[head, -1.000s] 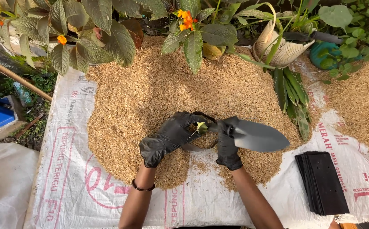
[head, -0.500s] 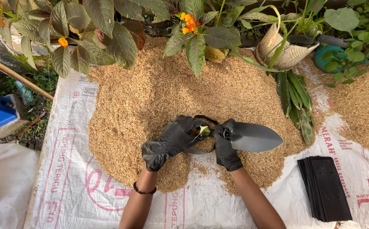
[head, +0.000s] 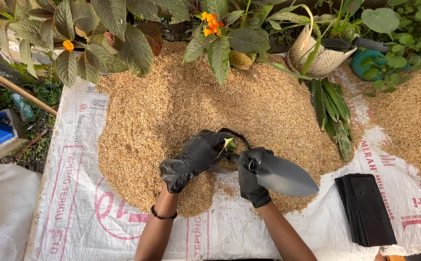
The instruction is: Planting a plant cutting into a small pot using rice husks as a growing medium.
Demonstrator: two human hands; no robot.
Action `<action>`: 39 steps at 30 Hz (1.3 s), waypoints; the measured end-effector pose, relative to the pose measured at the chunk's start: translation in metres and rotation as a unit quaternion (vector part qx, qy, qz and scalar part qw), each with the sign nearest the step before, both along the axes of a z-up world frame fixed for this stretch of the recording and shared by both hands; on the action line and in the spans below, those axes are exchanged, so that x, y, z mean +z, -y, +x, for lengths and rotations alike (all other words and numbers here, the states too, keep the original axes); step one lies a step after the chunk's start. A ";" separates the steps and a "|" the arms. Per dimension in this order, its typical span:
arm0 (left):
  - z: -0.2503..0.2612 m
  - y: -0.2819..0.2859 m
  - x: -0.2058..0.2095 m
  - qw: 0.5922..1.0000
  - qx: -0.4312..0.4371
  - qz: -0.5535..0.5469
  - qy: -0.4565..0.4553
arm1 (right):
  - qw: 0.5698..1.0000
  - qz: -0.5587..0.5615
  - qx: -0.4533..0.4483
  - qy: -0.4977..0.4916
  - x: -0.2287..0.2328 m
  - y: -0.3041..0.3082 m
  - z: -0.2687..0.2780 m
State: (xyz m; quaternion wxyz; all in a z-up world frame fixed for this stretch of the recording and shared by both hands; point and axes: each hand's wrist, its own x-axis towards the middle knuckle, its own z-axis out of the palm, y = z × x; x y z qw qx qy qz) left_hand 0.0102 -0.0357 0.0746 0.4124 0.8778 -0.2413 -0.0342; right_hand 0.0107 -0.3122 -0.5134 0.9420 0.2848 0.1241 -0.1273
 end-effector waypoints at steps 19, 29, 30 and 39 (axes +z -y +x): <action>0.005 -0.014 -0.061 0.992 0.037 -0.121 0.024 | 0.613 -0.719 0.154 -0.289 0.350 -0.060 -0.044; -0.076 0.016 -0.103 0.973 0.121 -0.011 0.199 | 0.468 -0.830 0.175 -0.248 0.253 0.002 -0.034; -0.074 0.015 -0.106 0.973 0.120 -0.012 0.198 | 0.468 -0.830 0.175 -0.249 0.256 -0.005 -0.033; -0.060 0.022 -0.164 0.935 0.143 -0.062 0.319 | 0.491 -0.853 0.109 -0.141 0.239 -0.043 -0.030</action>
